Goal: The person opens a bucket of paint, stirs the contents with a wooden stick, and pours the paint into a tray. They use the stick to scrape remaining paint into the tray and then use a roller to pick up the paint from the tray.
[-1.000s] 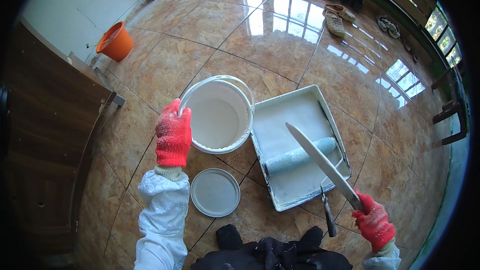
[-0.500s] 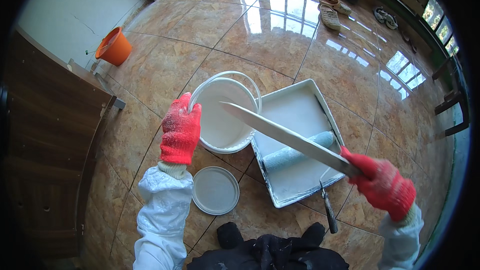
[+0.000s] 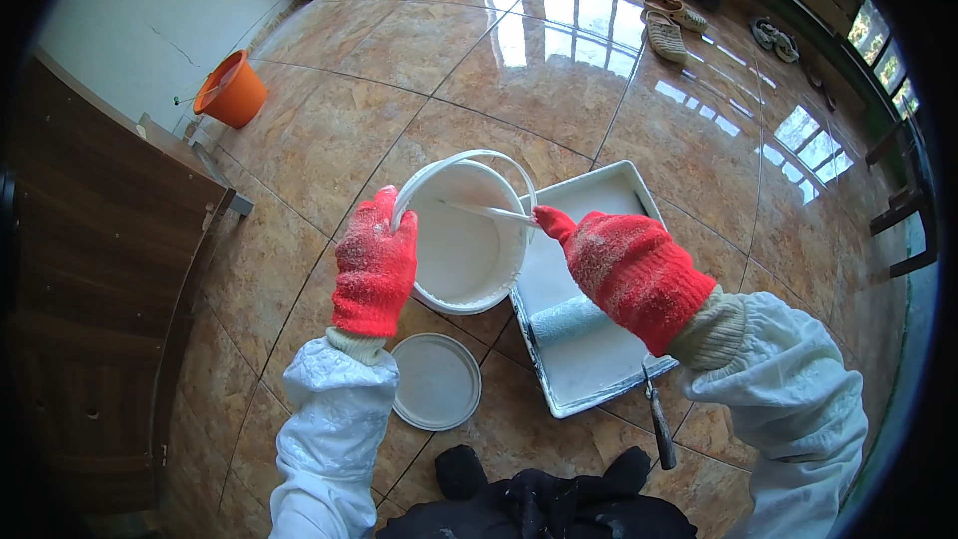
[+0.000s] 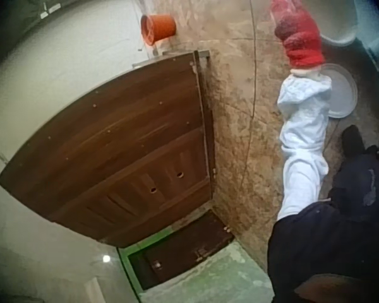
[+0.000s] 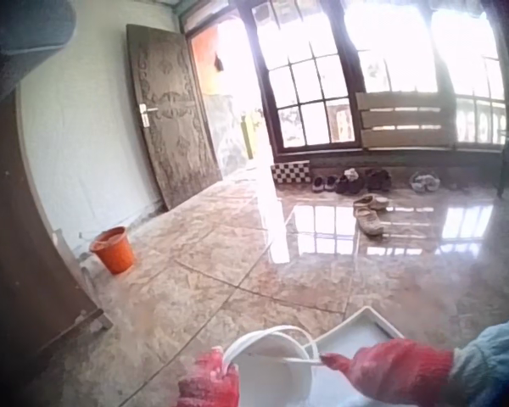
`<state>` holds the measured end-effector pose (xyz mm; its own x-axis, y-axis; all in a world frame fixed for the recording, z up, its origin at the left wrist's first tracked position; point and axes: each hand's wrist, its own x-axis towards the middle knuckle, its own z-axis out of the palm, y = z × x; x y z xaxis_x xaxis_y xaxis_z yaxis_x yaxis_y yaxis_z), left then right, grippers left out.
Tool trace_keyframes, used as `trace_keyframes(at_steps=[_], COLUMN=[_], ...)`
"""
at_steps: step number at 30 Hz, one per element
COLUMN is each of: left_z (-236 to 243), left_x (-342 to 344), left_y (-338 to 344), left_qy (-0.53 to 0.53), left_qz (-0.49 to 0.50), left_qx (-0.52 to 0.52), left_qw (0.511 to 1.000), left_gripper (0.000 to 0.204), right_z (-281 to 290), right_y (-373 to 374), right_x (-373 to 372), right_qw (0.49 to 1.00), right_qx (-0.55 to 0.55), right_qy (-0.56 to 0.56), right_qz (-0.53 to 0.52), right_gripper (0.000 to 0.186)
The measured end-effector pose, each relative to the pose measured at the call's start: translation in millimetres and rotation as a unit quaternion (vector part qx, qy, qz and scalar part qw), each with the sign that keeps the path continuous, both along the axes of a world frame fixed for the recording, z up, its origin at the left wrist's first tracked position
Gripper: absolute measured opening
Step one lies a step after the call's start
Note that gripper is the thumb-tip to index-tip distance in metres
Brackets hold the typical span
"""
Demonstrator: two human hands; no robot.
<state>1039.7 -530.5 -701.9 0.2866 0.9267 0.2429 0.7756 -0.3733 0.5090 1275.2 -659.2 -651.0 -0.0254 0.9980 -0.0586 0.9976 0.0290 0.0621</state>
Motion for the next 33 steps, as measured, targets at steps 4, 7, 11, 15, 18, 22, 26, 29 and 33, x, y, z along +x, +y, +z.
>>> trace_keyframes(at_steps=[4, 7, 11, 15, 18, 22, 26, 29, 33], left_z=[-4, -5, -10, -11, -12, -5, -11, -9, -7], left_x=[0, 3, 7, 8, 4, 8, 9, 9, 13], left_y=[-4, -6, -8, -7, -5, -3, -1, -2, -1], left_qy=[0.006, 0.012, 0.017, 0.018, 0.023, 0.019, 0.009, 0.012, 0.005], left_qz=[0.002, 0.002, 0.002, 0.000, 0.004, 0.005, 0.016, 0.029, 0.042], left_qx=[0.012, 0.022, 0.041, 0.053, 0.033, 0.027, 0.039, 0.037, 0.015], left_qw=[1.000, 1.000, 0.999, 0.998, 0.999, 0.999, 0.999, 0.999, 0.999], left_gripper=[0.041, 0.040, 0.039, 0.038, 0.039, 0.038, 0.036, 0.036, 0.036], right_z=[16, 29, 39, 43, 14, 17, 21, 23, 34], right_y=[3, 4, 7, 12, -7, -33, -59, -76, -92], right_x=[10, 20, 26, 19, 24, 27, 33, 41, 48], right_qw=[0.998, 0.992, 0.968, 0.826, 0.791, 0.760, 0.750, 0.740, 0.730], right_qx=[-0.047, -0.118, -0.235, -0.396, -0.364, -0.358, -0.312, -0.288, -0.252], right_qy=[0.018, 0.034, 0.089, 0.291, 0.401, 0.464, 0.496, 0.518, 0.529], right_qz=[0.030, 0.029, -0.005, -0.274, -0.284, -0.282, -0.307, -0.318, -0.352], right_gripper=[0.036, 0.037, 0.044, 0.045, 0.049, 0.049, 0.050, 0.050, 0.053])
